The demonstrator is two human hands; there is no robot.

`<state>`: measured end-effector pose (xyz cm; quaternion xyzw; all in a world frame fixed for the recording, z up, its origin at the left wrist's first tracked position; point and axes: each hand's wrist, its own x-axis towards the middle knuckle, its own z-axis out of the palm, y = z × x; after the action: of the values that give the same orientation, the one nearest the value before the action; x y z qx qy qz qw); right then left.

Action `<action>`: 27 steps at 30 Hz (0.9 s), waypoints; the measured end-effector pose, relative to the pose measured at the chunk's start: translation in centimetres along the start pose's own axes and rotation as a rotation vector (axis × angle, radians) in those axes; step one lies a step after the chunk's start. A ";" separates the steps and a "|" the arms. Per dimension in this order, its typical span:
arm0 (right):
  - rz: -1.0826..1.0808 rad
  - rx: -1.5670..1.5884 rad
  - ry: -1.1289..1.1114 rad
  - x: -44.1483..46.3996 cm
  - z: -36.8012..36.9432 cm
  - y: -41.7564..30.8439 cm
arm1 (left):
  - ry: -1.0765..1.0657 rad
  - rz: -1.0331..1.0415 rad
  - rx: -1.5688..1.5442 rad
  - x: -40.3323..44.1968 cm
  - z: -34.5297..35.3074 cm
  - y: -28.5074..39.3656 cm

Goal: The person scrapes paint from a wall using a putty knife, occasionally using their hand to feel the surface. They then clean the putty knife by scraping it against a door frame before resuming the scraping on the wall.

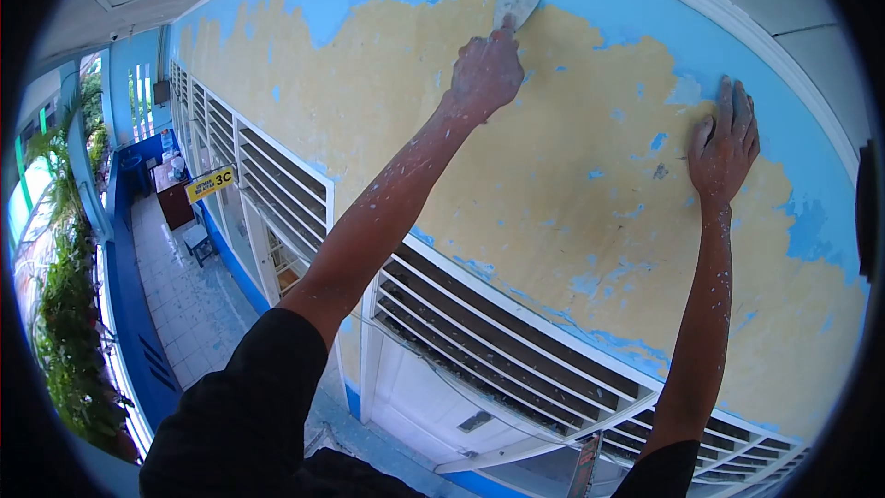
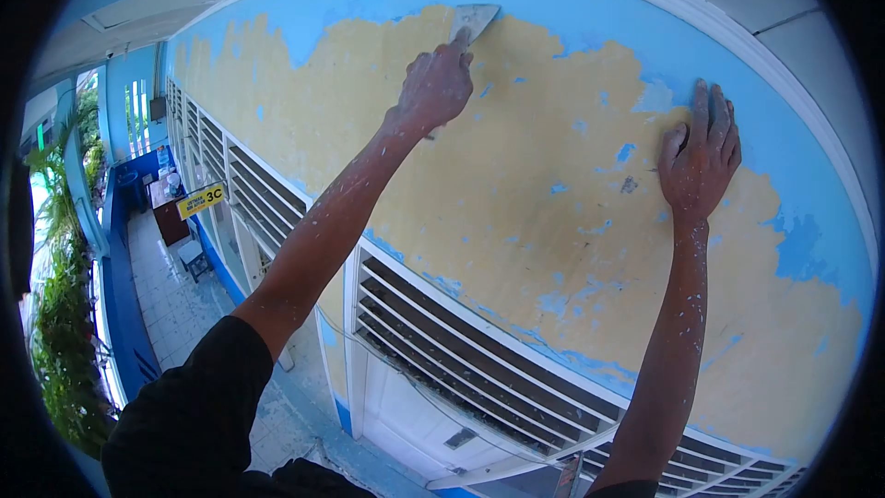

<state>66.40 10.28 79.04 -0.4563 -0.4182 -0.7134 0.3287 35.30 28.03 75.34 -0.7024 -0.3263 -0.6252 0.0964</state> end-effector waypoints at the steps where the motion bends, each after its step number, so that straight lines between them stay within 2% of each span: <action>1: 0.000 -0.007 0.003 0.0 0.0 0.1 | -0.027 0.009 0.005 -1.4 -0.4 -0.1; 5: 0.011 -0.025 0.005 0.1 -0.2 0.1 | -0.266 -0.048 0.085 -2.8 -1.9 -0.3; 8: 0.005 -0.017 0.007 0.2 -0.1 -0.2 | -0.116 0.049 0.074 -0.5 -2.2 -0.6; 17: 0.006 -0.022 -0.001 0.1 -0.1 0.1 | -0.223 -0.027 0.093 -1.5 -1.3 0.4; 20: 0.007 -0.018 -0.004 0.0 0.0 0.0 | -0.031 0.001 0.043 1.3 -0.5 -0.1; 23: 0.001 -0.009 -0.008 -0.1 0.0 0.1 | 0.039 -0.037 0.015 1.3 0.1 -0.7; 27: 0.008 -0.017 -0.002 0.0 -0.1 0.2 | -0.130 -0.026 0.003 -3.0 -1.5 -0.3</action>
<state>66.49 10.11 79.08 -0.4614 -0.4108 -0.7150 0.3272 33.93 26.47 72.76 -0.7370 -0.3420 -0.5789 0.0679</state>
